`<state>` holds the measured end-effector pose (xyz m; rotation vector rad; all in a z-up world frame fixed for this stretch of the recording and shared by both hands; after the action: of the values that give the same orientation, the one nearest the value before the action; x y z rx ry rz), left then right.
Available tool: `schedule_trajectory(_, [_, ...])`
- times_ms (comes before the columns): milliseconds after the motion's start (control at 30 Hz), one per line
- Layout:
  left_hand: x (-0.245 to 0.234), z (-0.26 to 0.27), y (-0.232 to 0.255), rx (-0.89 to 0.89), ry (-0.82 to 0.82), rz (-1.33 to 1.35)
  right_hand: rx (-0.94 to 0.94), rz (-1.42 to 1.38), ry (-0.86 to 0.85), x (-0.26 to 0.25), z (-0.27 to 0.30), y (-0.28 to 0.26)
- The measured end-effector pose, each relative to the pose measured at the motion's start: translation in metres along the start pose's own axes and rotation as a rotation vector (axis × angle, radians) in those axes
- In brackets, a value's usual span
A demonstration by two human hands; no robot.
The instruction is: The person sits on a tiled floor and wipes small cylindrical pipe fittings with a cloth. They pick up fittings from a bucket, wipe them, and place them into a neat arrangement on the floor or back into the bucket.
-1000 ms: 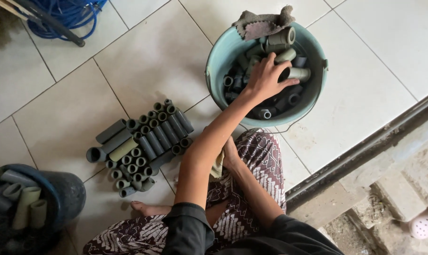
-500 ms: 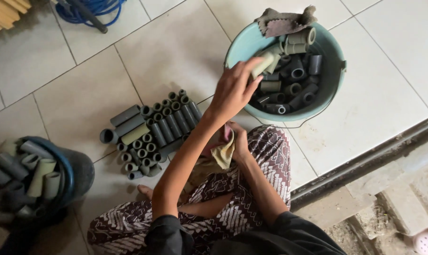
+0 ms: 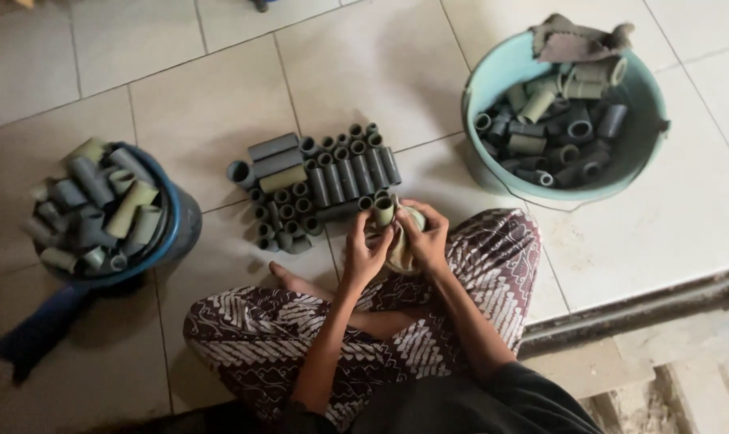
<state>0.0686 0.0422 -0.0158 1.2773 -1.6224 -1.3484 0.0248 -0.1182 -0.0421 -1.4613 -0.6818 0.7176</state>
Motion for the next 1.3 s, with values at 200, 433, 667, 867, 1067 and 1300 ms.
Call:
schedule_trajectory(200, [-0.048, 0.008, -0.003, -0.002, 0.185, 0.034, -0.47, 0.109, -0.211, 0.037, 0.027, -0.048])
schedule_trajectory(433, [-0.045, 0.022, -0.015, 0.01, 0.118, 0.074, -0.411, 0.143, -0.055, 0.037, 0.032, -0.039])
schedule_trajectory(667, [-0.045, 0.023, -0.04, -0.117, 0.158, 0.185, -0.397, 0.178, -0.083, 0.048, 0.029, -0.015])
schedule_trajectory(867, [-0.042, 0.011, -0.038, -0.17, 0.097, 0.203, -0.313, 0.187, -0.17, 0.056, 0.037, 0.004])
schedule_trajectory(1067, [-0.039, 0.016, -0.051, -0.197, 0.137, 0.259, -0.106, 0.103, -0.154, 0.059, 0.035, 0.007])
schedule_trajectory(1300, [-0.046, 0.029, -0.116, -0.319, 0.2, 0.505, 0.262, 0.028, -0.112, 0.047, 0.031, 0.025])
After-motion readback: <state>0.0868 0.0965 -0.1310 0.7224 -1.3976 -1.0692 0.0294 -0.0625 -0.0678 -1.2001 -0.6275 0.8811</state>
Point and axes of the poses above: each hand's wrist, its own z-axis away from the middle knuckle, its own x-axis out of the palm, y = z × x, the point moved 9 cm from there along -z, towards the middle knuckle, and after that the axes turned 12 degrees about z, right-handed, at the moved point
